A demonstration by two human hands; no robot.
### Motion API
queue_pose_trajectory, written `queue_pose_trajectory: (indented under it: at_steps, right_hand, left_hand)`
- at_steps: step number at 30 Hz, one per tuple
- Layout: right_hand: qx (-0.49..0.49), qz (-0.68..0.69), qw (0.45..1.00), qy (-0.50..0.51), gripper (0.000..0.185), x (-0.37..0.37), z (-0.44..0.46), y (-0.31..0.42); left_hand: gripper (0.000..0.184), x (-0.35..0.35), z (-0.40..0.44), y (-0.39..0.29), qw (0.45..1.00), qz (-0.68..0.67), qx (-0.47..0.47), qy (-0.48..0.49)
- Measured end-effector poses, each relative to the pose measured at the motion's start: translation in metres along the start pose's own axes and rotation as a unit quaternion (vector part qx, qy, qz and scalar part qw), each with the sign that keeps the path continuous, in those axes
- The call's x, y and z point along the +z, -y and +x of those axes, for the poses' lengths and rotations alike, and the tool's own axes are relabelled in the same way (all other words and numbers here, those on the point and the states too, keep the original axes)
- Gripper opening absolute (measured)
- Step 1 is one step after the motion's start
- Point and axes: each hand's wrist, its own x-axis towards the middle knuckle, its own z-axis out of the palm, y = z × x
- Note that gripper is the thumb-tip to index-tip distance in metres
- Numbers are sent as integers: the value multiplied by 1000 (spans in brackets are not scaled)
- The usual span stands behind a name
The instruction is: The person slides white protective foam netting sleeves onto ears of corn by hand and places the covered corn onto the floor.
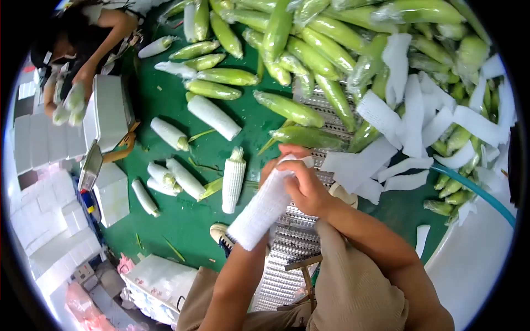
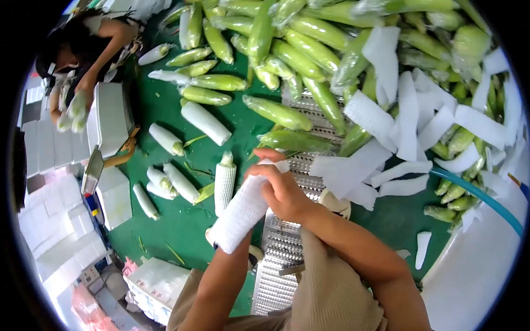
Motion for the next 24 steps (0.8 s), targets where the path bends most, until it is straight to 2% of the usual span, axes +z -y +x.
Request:
queue_pose_trajectory:
  at_steps: [1, 2, 3, 5, 7, 9, 10, 11, 12, 14, 15, 16, 18, 19, 20, 21, 22, 23, 24]
  right_hand:
    - [2, 15, 1000, -11, 45, 3, -1, -5]
    - [9, 32, 999, -20, 48, 6, -5, -10]
    - [32, 32, 999, -1, 61, 6, -7, -7]
    - [22, 48, 999, 5, 69, 8, -10, -10]
    - [7, 29, 999, 31, 75, 16, -8, -17]
    - [-23, -37, 996, 75, 80, 16, 3, -28]
    - [-37, -69, 992, 98, 83, 17, 6, -31]
    - [-34, -92, 993, 66, 78, 22, 10, -32]
    - [-5, -85, 993, 80, 73, 21, 12, -32]
    - [51, -70, 990, 107, 64, 16, 15, -27]
    - [24, -78, 996, 41, 45, 19, 15, -26]
    - [4, -96, 994, 43, 41, 16, 13, -24]
    - [-42, -131, 989, 50, 35, 8, 12, -18]
    - [-102, -182, 977, 37, 33, 0, 20, -4]
    - [-124, -144, 981, 32, 33, -2, 20, 3]
    - [-149, -104, 983, 28, 32, -4, 19, 9]
    - [-176, -63, 982, 23, 32, -3, 18, 16]
    - [-127, 37, 990, 44, 33, 2, 15, 24]
    - [52, 108, 987, 109, 29, 1, 5, 34]
  left_hand:
    - [41, 9, 5, -18, 953, -281, -118, -4]
    - [48, 7, 0, -19, 874, -464, -141, 25]
    - [54, 4, -4, -21, 760, -623, -179, 44]
    - [51, -1, -11, -35, 765, -610, -199, 50]
    - [40, 0, -18, -49, 872, -449, -194, -27]
    - [27, 18, -22, -69, 940, -246, -168, -165]
    - [24, 9, -26, -62, 965, -157, -144, -155]
    - [20, -7, -31, -51, 980, -66, -118, -144]
    - [19, -13, -32, -46, 986, -15, -80, -147]
    - [22, -24, -33, -37, 982, 91, -8, -163]
    - [27, -23, -28, -43, 974, 149, 29, -168]
    - [34, -20, -23, -49, 961, 206, 67, -171]
    - [34, -19, -22, -54, 960, 228, 63, -148]
    - [35, -20, -22, -54, 956, 244, 75, -141]
    - [36, -21, -23, -54, 952, 262, 87, -135]
    - [39, -21, -24, -59, 919, 349, 102, -154]
    - [35, -25, -22, -66, 852, 493, 124, -126]
    - [34, -19, -28, -73, 826, 541, 87, -131]
    - [33, -8, -33, -86, 797, 586, 51, -136]
